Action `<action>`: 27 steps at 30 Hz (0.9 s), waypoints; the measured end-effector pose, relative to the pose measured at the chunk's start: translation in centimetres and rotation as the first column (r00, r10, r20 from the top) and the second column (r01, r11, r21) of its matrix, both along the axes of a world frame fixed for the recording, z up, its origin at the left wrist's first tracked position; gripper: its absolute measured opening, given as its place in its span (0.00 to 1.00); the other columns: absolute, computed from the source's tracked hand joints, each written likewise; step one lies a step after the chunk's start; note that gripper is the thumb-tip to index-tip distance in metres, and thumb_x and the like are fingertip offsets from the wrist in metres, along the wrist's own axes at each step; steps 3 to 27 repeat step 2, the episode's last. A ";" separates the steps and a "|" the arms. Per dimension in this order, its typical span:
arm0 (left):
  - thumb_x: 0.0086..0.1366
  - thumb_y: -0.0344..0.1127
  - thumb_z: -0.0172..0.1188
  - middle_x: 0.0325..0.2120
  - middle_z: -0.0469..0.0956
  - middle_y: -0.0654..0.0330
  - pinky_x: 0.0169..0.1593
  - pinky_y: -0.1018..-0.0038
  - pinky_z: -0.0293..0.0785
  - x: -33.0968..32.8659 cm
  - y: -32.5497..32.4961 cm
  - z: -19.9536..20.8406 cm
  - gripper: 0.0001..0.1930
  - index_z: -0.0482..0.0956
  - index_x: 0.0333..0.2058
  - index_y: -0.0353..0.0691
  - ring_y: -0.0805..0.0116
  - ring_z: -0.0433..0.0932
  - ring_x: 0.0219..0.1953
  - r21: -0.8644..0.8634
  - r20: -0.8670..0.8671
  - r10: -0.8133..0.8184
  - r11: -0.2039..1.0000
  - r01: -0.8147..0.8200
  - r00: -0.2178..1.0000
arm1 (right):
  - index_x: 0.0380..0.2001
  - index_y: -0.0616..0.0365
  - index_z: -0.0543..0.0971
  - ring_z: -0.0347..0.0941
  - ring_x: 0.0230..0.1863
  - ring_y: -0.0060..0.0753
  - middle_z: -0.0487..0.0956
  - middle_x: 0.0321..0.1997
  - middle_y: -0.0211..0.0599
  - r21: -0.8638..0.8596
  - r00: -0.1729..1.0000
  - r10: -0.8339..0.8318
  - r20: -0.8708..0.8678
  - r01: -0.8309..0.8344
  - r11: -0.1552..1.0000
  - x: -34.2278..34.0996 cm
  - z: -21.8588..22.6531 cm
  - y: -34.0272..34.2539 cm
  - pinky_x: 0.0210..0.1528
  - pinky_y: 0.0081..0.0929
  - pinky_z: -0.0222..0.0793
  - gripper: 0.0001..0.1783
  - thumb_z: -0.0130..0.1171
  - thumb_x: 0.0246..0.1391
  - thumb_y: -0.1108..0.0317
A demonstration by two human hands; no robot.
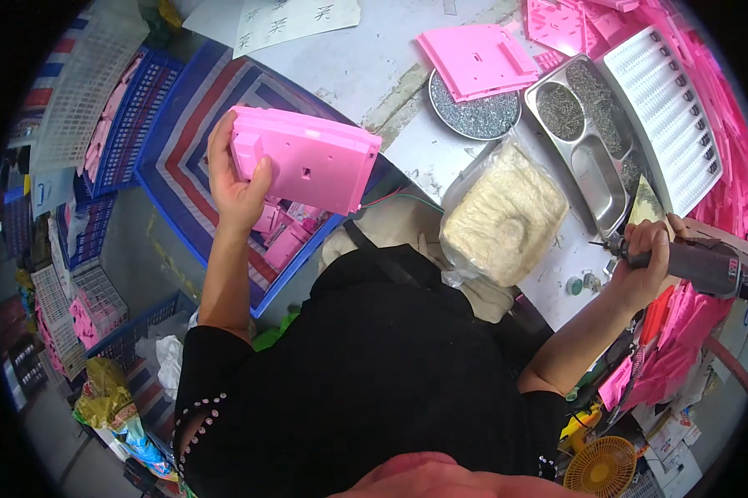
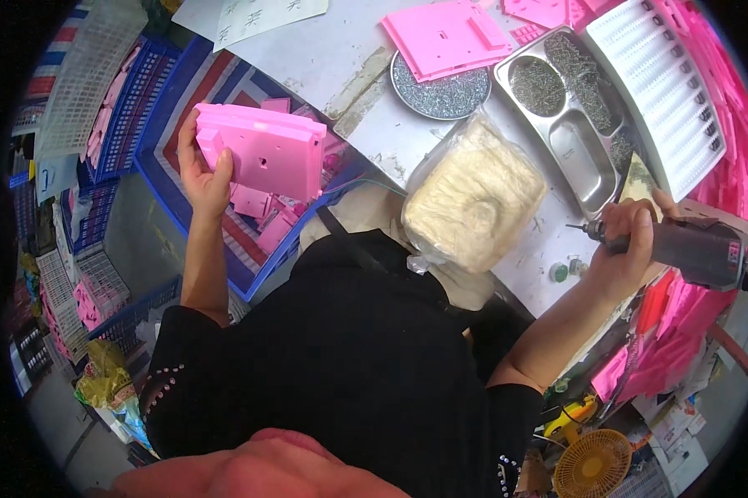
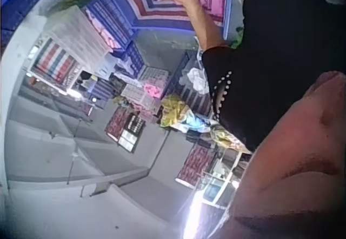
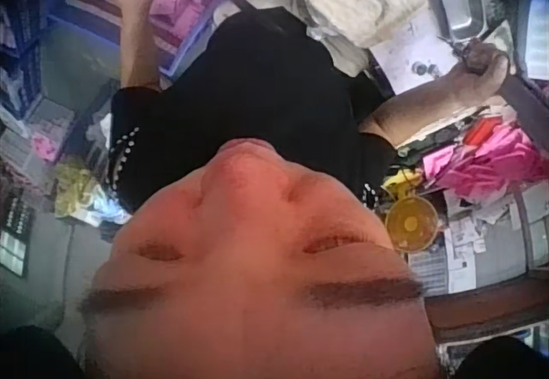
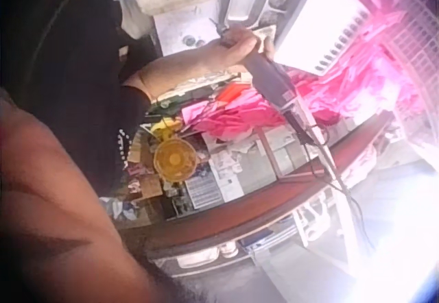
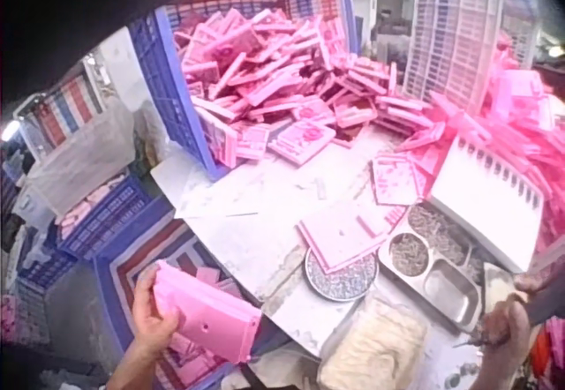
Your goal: Assemble a pink toy machine by soldering internal wires, fitting components, and screwing the housing together.
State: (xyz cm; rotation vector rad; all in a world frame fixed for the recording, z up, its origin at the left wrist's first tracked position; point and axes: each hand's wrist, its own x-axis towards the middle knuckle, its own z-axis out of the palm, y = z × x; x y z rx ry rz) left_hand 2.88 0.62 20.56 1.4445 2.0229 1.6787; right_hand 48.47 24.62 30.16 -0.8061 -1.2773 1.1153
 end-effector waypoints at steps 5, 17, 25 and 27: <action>0.63 0.33 0.63 0.68 0.62 0.47 0.71 0.61 0.60 -0.6 -0.3 0.1 0.38 0.59 0.70 0.35 0.54 0.67 0.66 -0.049 -0.152 -0.020 0.999 0.012 0.988 | 0.56 0.69 0.68 0.60 0.22 0.23 0.65 0.21 0.32 0.006 1.000 -0.026 0.010 0.026 1.000 -0.1 -0.1 0.0 0.31 0.29 0.62 0.22 0.57 0.62 0.70; 0.63 0.33 0.63 0.68 0.62 0.47 0.71 0.61 0.60 -0.6 -0.3 0.1 0.38 0.59 0.70 0.35 0.54 0.67 0.66 -0.049 -0.152 -0.020 0.999 0.012 0.988 | 0.56 0.69 0.68 0.60 0.22 0.23 0.65 0.21 0.32 0.006 1.000 -0.026 0.010 0.026 1.000 -0.1 -0.1 0.0 0.31 0.29 0.62 0.22 0.57 0.62 0.70; 0.63 0.33 0.63 0.68 0.62 0.47 0.71 0.61 0.60 -0.6 -0.3 0.1 0.38 0.59 0.70 0.35 0.54 0.67 0.66 -0.049 -0.152 -0.020 0.999 0.012 0.988 | 0.56 0.69 0.68 0.60 0.22 0.23 0.65 0.21 0.32 0.006 1.000 -0.026 0.010 0.026 1.000 -0.1 -0.1 0.0 0.31 0.29 0.62 0.22 0.57 0.62 0.70; 0.63 0.33 0.63 0.68 0.62 0.47 0.71 0.61 0.60 -0.6 -0.3 0.1 0.38 0.59 0.70 0.35 0.54 0.67 0.66 -0.049 -0.152 -0.020 0.999 0.012 0.988 | 0.56 0.69 0.68 0.60 0.22 0.23 0.65 0.21 0.32 0.006 1.000 -0.026 0.010 0.026 1.000 -0.1 -0.1 0.0 0.31 0.29 0.62 0.22 0.57 0.62 0.70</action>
